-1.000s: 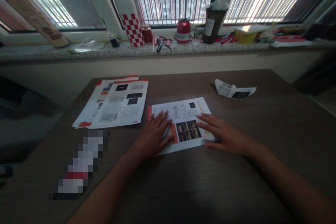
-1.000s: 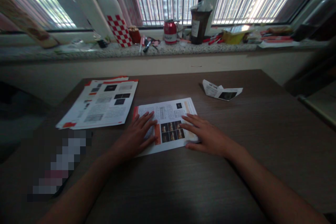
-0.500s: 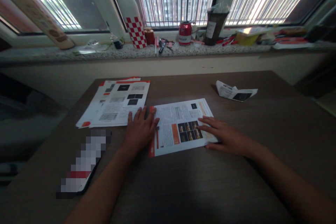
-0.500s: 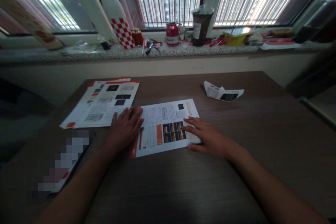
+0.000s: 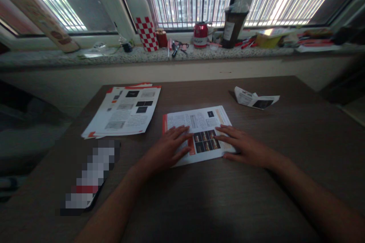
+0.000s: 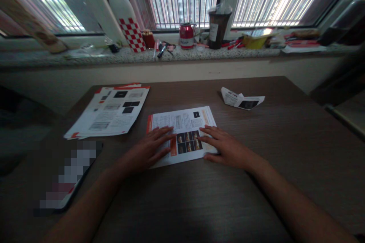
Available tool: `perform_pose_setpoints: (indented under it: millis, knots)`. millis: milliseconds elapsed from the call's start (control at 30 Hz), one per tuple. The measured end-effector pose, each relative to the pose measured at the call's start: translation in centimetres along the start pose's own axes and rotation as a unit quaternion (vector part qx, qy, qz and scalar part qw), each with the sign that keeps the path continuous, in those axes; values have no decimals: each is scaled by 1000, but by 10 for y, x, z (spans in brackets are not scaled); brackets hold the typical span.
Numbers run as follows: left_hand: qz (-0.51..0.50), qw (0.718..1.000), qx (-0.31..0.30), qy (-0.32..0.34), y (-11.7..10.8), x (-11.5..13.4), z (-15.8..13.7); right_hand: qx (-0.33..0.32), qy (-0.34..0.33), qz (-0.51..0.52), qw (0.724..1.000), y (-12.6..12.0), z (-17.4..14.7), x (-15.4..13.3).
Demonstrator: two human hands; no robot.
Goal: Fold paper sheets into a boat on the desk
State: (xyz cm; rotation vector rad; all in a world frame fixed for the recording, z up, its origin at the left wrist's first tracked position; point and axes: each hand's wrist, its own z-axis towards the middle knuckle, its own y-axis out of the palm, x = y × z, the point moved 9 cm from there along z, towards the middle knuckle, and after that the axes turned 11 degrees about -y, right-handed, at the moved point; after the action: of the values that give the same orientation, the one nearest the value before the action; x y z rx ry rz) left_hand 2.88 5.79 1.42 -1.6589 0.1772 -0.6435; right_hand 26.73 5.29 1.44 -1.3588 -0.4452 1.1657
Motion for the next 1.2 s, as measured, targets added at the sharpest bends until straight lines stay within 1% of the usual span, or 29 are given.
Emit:
perform_pose_setpoints:
  millis: [100, 200, 300, 433, 600, 700, 800, 867, 1000, 1100, 1200]
  knots:
    - [1, 1000, -6, -11, 1, 5, 0, 10, -1, -10, 1000, -3, 0, 3]
    - [9, 999, 2, -32, -2, 5, -1, 28, 10, -33, 999, -7, 0, 7]
    - [12, 999, 6, -46, -3, 12, -2, 38, 15, -37, 998, -8, 2, 6]
    - [15, 999, 8, -44, 2, 29, 0, 19, 5, -22, 1000, -1, 7, -5]
    - [-7, 1000, 25, -6, 8, 41, 2, -22, -1, 7, 1000, 10, 12, -16]
    - [-47, 998, 26, 31, 3, 42, -2, -41, 9, 15, 999, 12, 11, -15]
    - [-69, 996, 6, 55, -3, 38, -8, -57, 15, 19, 998, 13, 8, -10]
    - [-62, 997, -2, 55, -6, 33, -10, -53, 14, 24, 998, 11, 7, -7]
    - [-56, 997, -22, 38, -1, 25, -10, -36, 14, 37, 999, 12, 6, -3]
    - [-53, 998, -10, 37, -1, 25, -8, -20, 17, 45, 999, 11, 6, -1]
    - [-57, 997, 3, 45, -5, 29, -9, -6, 20, 51, 998, 8, 6, -1]
